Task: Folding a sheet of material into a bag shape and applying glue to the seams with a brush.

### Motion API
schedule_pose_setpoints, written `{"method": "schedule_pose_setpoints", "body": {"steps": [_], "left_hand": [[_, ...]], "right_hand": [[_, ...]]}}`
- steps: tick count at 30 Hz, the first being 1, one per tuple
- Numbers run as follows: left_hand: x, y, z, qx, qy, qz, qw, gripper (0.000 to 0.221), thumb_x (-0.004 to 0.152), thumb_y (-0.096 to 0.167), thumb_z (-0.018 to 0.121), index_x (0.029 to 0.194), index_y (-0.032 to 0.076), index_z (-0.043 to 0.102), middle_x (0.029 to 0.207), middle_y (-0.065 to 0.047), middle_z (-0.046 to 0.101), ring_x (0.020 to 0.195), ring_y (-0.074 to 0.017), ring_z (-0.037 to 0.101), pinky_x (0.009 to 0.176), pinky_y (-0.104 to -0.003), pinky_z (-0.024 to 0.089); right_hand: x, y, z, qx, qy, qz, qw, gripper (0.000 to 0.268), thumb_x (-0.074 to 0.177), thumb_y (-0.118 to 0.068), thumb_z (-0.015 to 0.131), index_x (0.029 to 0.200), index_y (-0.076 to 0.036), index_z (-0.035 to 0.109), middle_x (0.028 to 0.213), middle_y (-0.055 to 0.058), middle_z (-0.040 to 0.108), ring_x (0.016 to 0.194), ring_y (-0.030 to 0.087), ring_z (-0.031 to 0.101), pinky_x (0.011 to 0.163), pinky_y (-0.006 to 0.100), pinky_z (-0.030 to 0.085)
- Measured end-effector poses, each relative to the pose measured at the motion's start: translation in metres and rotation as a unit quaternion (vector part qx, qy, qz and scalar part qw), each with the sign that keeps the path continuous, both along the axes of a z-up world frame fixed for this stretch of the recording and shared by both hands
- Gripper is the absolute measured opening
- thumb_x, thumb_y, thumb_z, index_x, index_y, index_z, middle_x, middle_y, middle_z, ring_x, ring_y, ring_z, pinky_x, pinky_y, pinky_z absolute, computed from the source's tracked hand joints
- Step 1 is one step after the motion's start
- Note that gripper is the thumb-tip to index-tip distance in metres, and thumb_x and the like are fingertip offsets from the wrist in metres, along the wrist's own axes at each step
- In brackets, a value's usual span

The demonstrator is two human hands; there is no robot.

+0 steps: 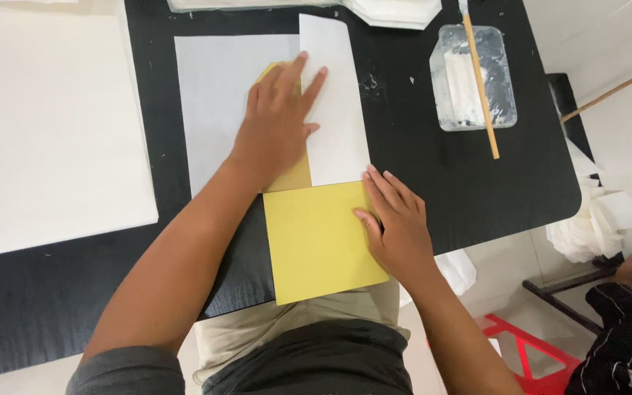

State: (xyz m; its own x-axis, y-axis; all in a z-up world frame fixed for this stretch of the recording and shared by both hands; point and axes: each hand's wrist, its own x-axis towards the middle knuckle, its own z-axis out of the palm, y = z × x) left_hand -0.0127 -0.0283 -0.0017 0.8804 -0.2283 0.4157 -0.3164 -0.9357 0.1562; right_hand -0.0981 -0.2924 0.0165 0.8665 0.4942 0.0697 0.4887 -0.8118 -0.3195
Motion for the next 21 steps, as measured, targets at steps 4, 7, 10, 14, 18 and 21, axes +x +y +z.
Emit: {"method": "schedule_pose_setpoints", "body": {"steps": [4, 7, 10, 14, 18, 21], "left_hand": [[-0.008, -0.026, -0.004, 0.117, 0.046, -0.036, 0.991, 0.057, 0.105, 0.032, 0.054, 0.160, 0.026, 0.042, 0.170, -0.004, 0.031, 0.155, -0.0298, 0.030, 0.123, -0.046, 0.027], [-0.031, -0.057, 0.020, 0.018, 0.102, -0.157, 0.982, 0.044, 0.103, 0.024, 0.056, 0.145, 0.012, 0.059, 0.150, -0.013, 0.056, 0.139, -0.0359, 0.053, 0.115, -0.050, 0.040], [-0.029, -0.073, -0.006, -0.011, 0.073, -0.172, 0.982, 0.050, 0.107, 0.034, 0.050, 0.146, 0.005, 0.056, 0.147, -0.017, 0.058, 0.137, -0.0372, 0.054, 0.113, -0.049, 0.042], [0.017, -0.070, -0.018, 0.004, 0.066, -0.109, 0.992, 0.058, 0.105, 0.035, 0.055, 0.149, -0.002, 0.052, 0.149, -0.022, 0.055, 0.140, -0.0394, 0.052, 0.116, -0.049, 0.040], [0.068, -0.058, -0.008, 0.061, 0.139, -0.068, 0.986, 0.069, 0.110, 0.053, 0.037, 0.158, 0.003, 0.042, 0.163, -0.016, 0.041, 0.150, -0.0333, 0.039, 0.122, -0.049, 0.030], [0.093, -0.054, -0.002, 0.075, 0.153, -0.044, 0.984, 0.072, 0.109, 0.059, 0.031, 0.158, 0.006, 0.043, 0.162, -0.013, 0.043, 0.150, -0.0296, 0.039, 0.123, -0.047, 0.028]], "right_hand": [[0.000, 0.000, 0.002, 0.012, 0.016, -0.014, 1.000, 0.055, 0.106, -0.039, 0.052, 0.155, -0.014, 0.049, 0.161, 0.007, 0.046, 0.148, 0.028, 0.038, 0.116, 0.049, 0.029], [0.000, -0.001, 0.001, 0.020, 0.021, -0.012, 1.000, 0.055, 0.106, -0.037, 0.053, 0.154, -0.012, 0.049, 0.160, 0.009, 0.047, 0.147, 0.030, 0.039, 0.116, 0.050, 0.029], [0.001, -0.005, -0.004, 0.013, 0.003, -0.007, 1.000, 0.054, 0.106, -0.042, 0.051, 0.152, -0.014, 0.052, 0.160, 0.005, 0.047, 0.147, 0.027, 0.039, 0.115, 0.048, 0.030], [0.003, -0.006, -0.005, 0.025, 0.006, -0.007, 1.000, 0.054, 0.106, -0.040, 0.053, 0.154, -0.014, 0.050, 0.162, 0.006, 0.046, 0.147, 0.027, 0.039, 0.114, 0.049, 0.030], [0.003, -0.006, -0.002, 0.048, 0.018, -0.007, 0.999, 0.054, 0.106, -0.040, 0.052, 0.153, -0.014, 0.051, 0.160, 0.007, 0.047, 0.147, 0.030, 0.040, 0.114, 0.051, 0.030], [0.004, -0.007, 0.000, 0.055, 0.027, -0.007, 0.998, 0.055, 0.105, -0.041, 0.052, 0.153, -0.014, 0.051, 0.160, 0.007, 0.048, 0.147, 0.030, 0.040, 0.114, 0.051, 0.030]]}}
